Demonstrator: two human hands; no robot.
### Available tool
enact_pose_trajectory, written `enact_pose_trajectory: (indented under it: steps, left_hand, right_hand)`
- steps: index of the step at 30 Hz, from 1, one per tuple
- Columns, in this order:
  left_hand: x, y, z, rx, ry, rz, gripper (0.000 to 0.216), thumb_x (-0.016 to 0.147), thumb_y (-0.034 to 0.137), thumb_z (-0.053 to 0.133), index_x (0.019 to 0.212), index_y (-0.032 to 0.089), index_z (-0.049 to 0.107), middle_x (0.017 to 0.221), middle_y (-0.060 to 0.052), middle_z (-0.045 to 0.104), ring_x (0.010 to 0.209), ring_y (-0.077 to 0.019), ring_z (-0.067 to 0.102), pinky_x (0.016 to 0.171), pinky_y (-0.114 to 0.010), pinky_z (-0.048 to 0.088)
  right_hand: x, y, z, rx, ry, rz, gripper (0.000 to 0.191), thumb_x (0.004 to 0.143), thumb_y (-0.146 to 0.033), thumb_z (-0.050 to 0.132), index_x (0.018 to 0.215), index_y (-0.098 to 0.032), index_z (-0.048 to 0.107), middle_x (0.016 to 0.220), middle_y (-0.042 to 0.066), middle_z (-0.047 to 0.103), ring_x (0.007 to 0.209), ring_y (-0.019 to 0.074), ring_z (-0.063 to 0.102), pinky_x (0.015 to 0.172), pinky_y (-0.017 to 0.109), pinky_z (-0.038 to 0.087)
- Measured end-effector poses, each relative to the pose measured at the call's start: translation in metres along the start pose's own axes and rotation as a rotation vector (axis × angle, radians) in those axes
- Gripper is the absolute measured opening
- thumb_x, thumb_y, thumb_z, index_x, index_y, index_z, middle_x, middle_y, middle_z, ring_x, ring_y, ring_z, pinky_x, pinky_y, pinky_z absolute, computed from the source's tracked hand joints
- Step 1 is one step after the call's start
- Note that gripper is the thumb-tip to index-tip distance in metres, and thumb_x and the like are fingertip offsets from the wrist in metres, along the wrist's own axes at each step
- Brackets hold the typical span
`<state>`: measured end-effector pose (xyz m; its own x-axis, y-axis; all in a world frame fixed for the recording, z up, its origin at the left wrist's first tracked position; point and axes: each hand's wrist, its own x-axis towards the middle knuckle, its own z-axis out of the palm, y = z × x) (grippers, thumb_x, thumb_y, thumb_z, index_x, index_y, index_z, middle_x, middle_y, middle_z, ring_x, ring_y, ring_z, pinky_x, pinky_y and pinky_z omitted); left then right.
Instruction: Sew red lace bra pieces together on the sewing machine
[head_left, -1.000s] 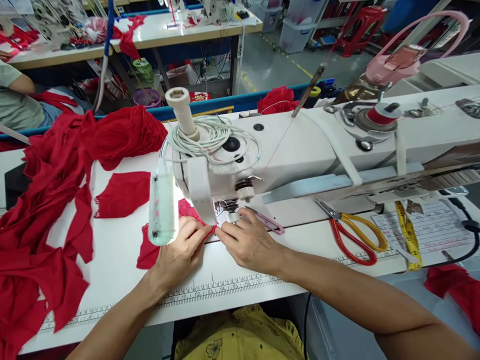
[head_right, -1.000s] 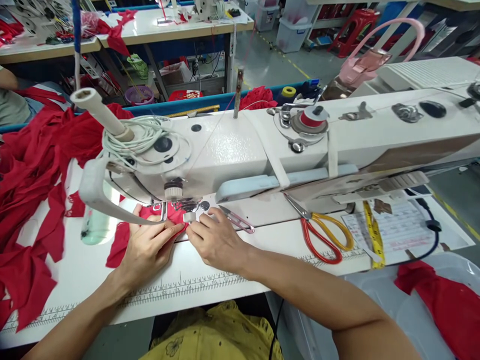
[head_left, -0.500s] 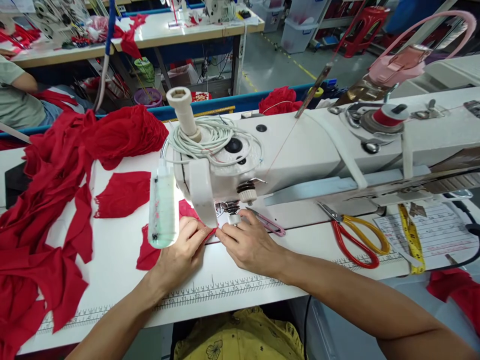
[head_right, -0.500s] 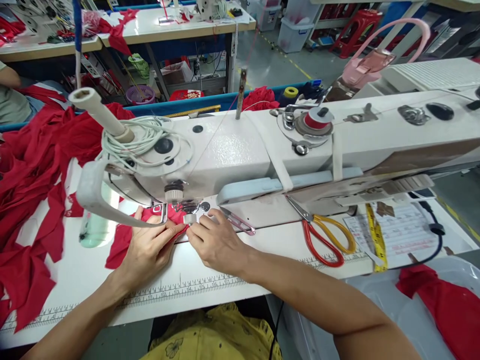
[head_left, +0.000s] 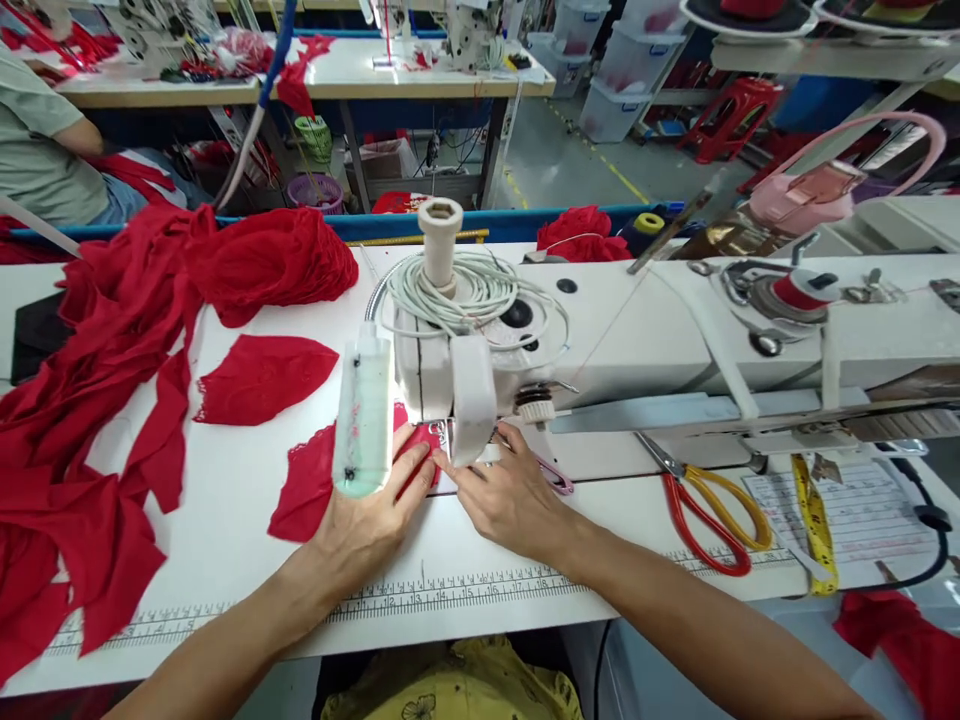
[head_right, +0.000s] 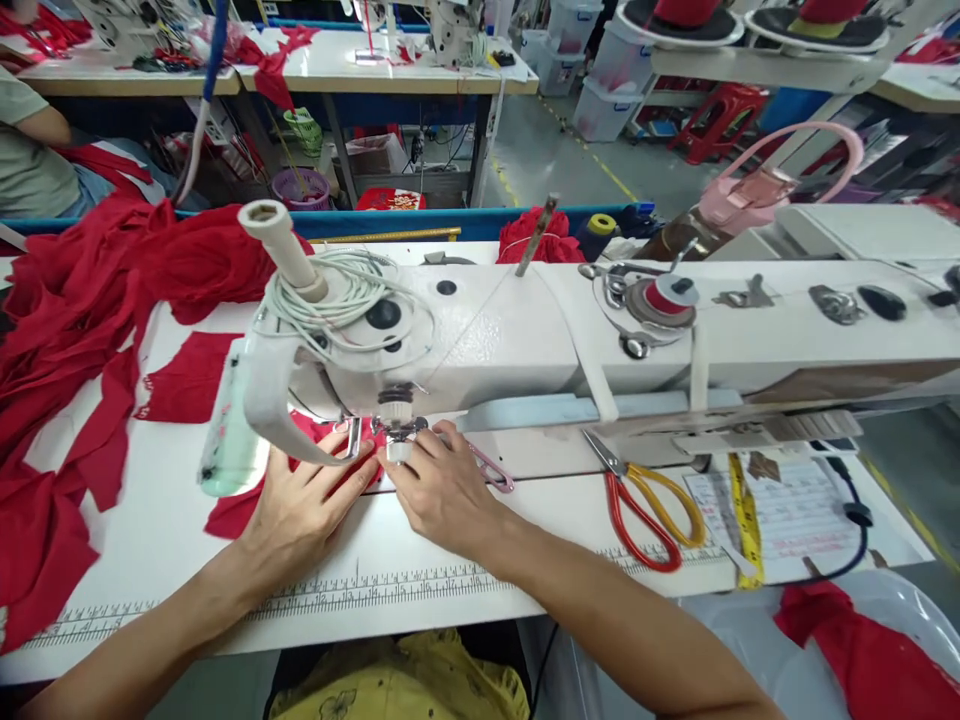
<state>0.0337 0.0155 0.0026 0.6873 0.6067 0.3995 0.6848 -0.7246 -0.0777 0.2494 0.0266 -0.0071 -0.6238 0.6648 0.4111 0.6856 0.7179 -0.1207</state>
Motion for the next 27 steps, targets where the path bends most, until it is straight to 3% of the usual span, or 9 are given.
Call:
enact_pose_trajectory:
  steps: [6, 12, 17, 22, 27]
  left_hand:
    - [-0.008, -0.006, 0.003, -0.153, -0.084, -0.089, 0.048, 0.087, -0.001, 0.047, 0.129, 0.019, 0.061, 0.134, -0.014, 0.064, 0.130, -0.0370, 0.052, 0.106, -0.081, 0.027]
    - [-0.009, -0.012, 0.001, -0.268, -0.134, -0.086, 0.053, 0.087, -0.001, 0.045, 0.132, 0.024, 0.058, 0.140, -0.012, 0.060, 0.124, -0.0306, 0.058, 0.111, -0.077, 0.026]
    - [-0.009, -0.012, 0.003, -0.284, -0.076, -0.107, 0.045, 0.089, 0.003, 0.048, 0.127, 0.024, 0.062, 0.130, -0.012, 0.066, 0.116, -0.0293, 0.060, 0.110, -0.076, 0.028]
    - [0.000, -0.013, 0.001, -0.355, 0.057, -0.236, 0.021, 0.093, 0.012, 0.051, 0.109, 0.019, 0.064, 0.101, -0.009, 0.070, 0.102, -0.0250, 0.063, 0.107, -0.062, 0.042]
    - [0.007, -0.019, -0.004, -0.340, 0.121, -0.536, 0.020, 0.093, 0.013, 0.045, 0.097, 0.019, 0.063, 0.082, -0.005, 0.063, 0.085, -0.0216, 0.060, 0.086, -0.042, 0.054]
  right_hand:
    - [-0.002, 0.000, 0.001, -0.011, -0.016, 0.021, 0.031, 0.094, -0.013, 0.046, 0.109, -0.018, 0.073, 0.074, 0.006, 0.064, 0.089, 0.0232, 0.055, 0.095, 0.042, 0.033]
    - [-0.004, 0.001, 0.002, 0.008, -0.055, -0.002, 0.041, 0.094, -0.009, 0.043, 0.128, -0.016, 0.065, 0.077, 0.006, 0.066, 0.095, 0.0241, 0.058, 0.097, 0.042, 0.035]
    - [-0.002, 0.003, 0.001, 0.013, 0.025, 0.006, 0.038, 0.092, -0.010, 0.047, 0.121, -0.019, 0.069, 0.083, 0.007, 0.066, 0.091, 0.0239, 0.056, 0.095, 0.043, 0.036]
    - [-0.002, 0.004, 0.000, -0.017, 0.167, 0.043, 0.031, 0.087, -0.007, 0.051, 0.102, -0.019, 0.075, 0.076, 0.006, 0.058, 0.081, 0.0218, 0.048, 0.092, 0.040, 0.038]
    - [-0.001, 0.005, 0.003, -0.029, 0.108, -0.001, 0.043, 0.087, -0.004, 0.049, 0.120, -0.020, 0.070, 0.076, 0.005, 0.057, 0.081, 0.0217, 0.046, 0.096, 0.041, 0.035]
